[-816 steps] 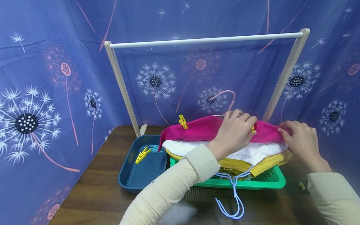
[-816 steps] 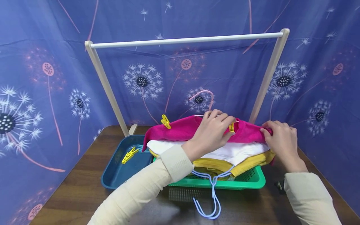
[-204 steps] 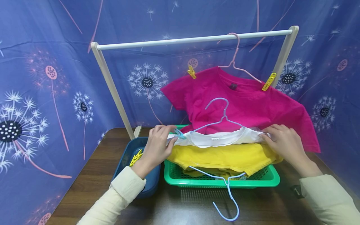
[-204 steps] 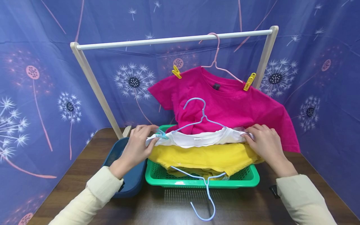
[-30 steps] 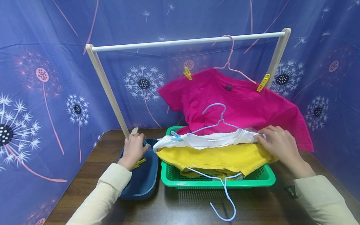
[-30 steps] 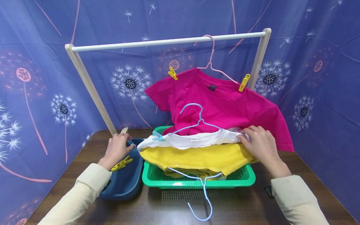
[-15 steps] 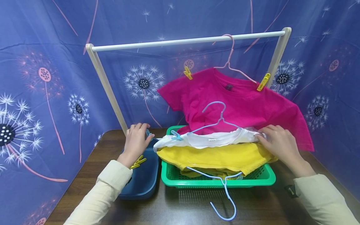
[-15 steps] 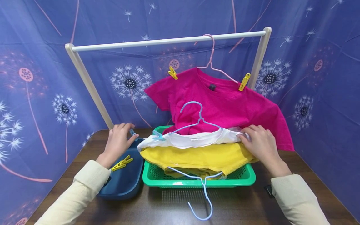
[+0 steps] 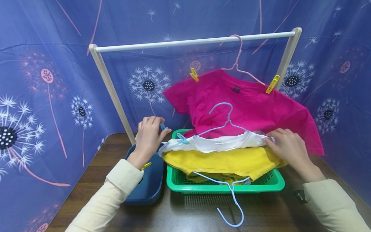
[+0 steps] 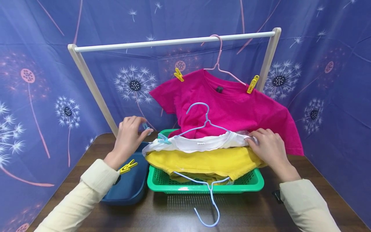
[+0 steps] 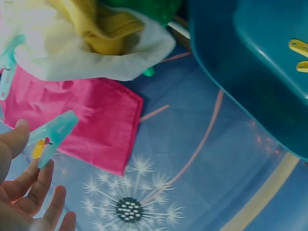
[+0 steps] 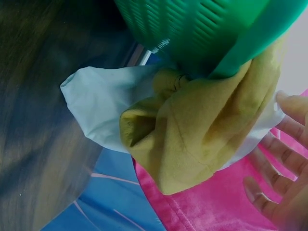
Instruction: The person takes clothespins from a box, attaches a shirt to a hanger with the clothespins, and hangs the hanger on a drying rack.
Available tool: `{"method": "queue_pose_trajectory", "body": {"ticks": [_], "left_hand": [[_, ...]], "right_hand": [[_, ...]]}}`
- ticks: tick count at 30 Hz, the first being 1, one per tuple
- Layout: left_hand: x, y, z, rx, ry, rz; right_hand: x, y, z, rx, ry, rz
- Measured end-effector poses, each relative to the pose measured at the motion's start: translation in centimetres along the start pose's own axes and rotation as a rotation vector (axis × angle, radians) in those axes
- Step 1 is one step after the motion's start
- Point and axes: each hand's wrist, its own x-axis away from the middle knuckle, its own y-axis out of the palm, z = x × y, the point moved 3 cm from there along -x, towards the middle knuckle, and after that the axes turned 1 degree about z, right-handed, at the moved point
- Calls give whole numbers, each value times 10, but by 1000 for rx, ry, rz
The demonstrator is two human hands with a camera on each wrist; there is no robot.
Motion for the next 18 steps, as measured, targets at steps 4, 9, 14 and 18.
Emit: {"method": "queue_pose_trajectory", "body": {"ticks": [4,9,14,18], "left_hand": [[-6,-4,11,37,48,36],[-11,-7,26,84,113,69],[-15,-11,41,123,173,97],[-18,-13,51,165,209,110]], "right_hand": [[0,0,0,-5,22,-6],[0,-1,-1,-12,31,-4],[1,0,0,-10,25,2],[1,0,1,-9,21,11]]}}
